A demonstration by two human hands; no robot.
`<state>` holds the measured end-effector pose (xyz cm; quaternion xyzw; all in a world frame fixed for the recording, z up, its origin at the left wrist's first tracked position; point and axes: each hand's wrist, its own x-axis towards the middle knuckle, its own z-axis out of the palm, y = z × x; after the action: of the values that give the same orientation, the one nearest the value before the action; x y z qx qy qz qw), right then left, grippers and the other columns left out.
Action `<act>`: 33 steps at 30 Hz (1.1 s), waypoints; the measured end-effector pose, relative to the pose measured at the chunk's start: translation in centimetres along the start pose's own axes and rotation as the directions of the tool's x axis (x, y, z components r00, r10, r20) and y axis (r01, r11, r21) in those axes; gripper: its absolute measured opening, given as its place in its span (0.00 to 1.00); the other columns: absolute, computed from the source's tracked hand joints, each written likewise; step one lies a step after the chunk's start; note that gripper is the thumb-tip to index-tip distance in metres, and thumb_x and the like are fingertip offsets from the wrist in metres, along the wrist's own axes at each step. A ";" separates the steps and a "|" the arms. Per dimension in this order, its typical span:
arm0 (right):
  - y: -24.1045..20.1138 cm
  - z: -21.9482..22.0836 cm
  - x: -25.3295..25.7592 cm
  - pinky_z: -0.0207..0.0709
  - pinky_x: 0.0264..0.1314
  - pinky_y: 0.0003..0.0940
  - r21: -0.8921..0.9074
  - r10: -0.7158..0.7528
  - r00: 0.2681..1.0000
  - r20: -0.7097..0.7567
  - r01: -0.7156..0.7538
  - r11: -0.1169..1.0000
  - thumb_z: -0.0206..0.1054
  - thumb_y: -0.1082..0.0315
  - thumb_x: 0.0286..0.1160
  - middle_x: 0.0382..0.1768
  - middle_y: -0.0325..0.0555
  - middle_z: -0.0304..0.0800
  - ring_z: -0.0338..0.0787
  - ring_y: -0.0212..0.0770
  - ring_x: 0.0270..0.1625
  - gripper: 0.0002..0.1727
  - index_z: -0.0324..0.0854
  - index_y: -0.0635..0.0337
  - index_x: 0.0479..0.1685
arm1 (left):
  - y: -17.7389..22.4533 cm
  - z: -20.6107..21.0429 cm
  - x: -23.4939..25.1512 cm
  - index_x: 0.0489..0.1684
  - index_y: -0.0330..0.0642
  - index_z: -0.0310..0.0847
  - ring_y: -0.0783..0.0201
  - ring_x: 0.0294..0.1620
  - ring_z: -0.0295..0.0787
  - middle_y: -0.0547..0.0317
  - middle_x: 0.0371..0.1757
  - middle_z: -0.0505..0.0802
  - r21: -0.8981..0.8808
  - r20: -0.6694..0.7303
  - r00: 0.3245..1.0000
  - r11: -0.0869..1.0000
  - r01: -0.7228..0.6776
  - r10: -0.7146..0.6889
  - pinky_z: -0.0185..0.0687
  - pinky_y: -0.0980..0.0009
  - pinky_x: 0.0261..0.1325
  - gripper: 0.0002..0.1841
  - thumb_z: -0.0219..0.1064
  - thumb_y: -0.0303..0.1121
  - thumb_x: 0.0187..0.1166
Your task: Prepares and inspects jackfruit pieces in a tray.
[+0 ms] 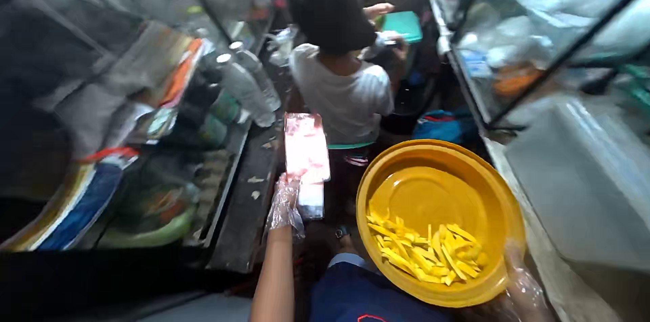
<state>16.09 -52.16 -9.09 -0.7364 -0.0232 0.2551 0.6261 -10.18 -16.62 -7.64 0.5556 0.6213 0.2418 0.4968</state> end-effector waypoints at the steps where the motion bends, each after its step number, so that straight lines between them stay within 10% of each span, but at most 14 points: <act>1: -0.6 1.0 0.6 0.77 0.70 0.22 -0.038 0.002 0.999 0.045 0.000 0.999 0.36 0.52 0.97 0.70 0.41 0.80 0.81 0.19 0.65 0.30 0.59 0.64 0.85 | -1.0 -1.6 0.5 0.81 0.31 0.67 0.43 0.74 0.78 0.30 0.73 0.80 0.015 -0.032 0.998 0.999 0.047 -0.047 0.70 0.50 0.78 0.26 0.59 0.39 0.90; 11: -6.6 14.2 7.1 0.79 0.69 0.23 -0.067 -0.038 0.956 0.290 0.060 0.996 0.37 0.52 0.96 0.70 0.38 0.80 0.83 0.19 0.65 0.30 0.57 0.61 0.87 | -6.2 -12.5 11.6 0.79 0.31 0.70 0.31 0.76 0.75 0.25 0.72 0.81 0.271 -0.185 0.971 0.941 0.201 -0.154 0.65 0.35 0.77 0.27 0.61 0.41 0.88; 19: -8.0 23.7 9.1 0.73 0.74 0.22 -0.176 0.005 0.937 0.350 0.060 0.983 0.35 0.52 0.97 0.76 0.42 0.75 0.78 0.20 0.70 0.30 0.55 0.61 0.89 | -6.4 -10.0 11.9 0.79 0.43 0.74 0.39 0.73 0.82 0.38 0.69 0.87 0.532 -0.377 0.910 0.764 0.364 -0.171 0.72 0.38 0.75 0.25 0.59 0.45 0.87; 24: -7.3 27.2 9.8 0.73 0.77 0.28 -0.279 0.068 0.925 0.374 0.042 0.959 0.38 0.49 0.96 0.79 0.44 0.75 0.79 0.26 0.74 0.31 0.61 0.58 0.88 | -8.5 -9.9 9.4 0.80 0.43 0.75 0.37 0.69 0.85 0.37 0.69 0.88 0.430 -0.562 0.827 0.858 0.282 0.009 0.74 0.35 0.71 0.24 0.64 0.38 0.86; 33: -5.3 31.7 13.2 0.74 0.78 0.33 -0.381 0.116 0.832 0.543 0.120 0.917 0.44 0.45 0.93 0.79 0.44 0.77 0.79 0.30 0.75 0.32 0.67 0.56 0.86 | -10.5 -7.7 4.6 0.79 0.46 0.78 0.38 0.78 0.76 0.40 0.76 0.83 0.408 -0.628 0.772 0.802 0.437 -0.102 0.71 0.43 0.76 0.25 0.64 0.45 0.85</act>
<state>16.25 -17.47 -11.42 -0.7422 -0.2561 0.4468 0.4288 -21.23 -13.19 -15.18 0.4712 0.8595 0.1392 0.1410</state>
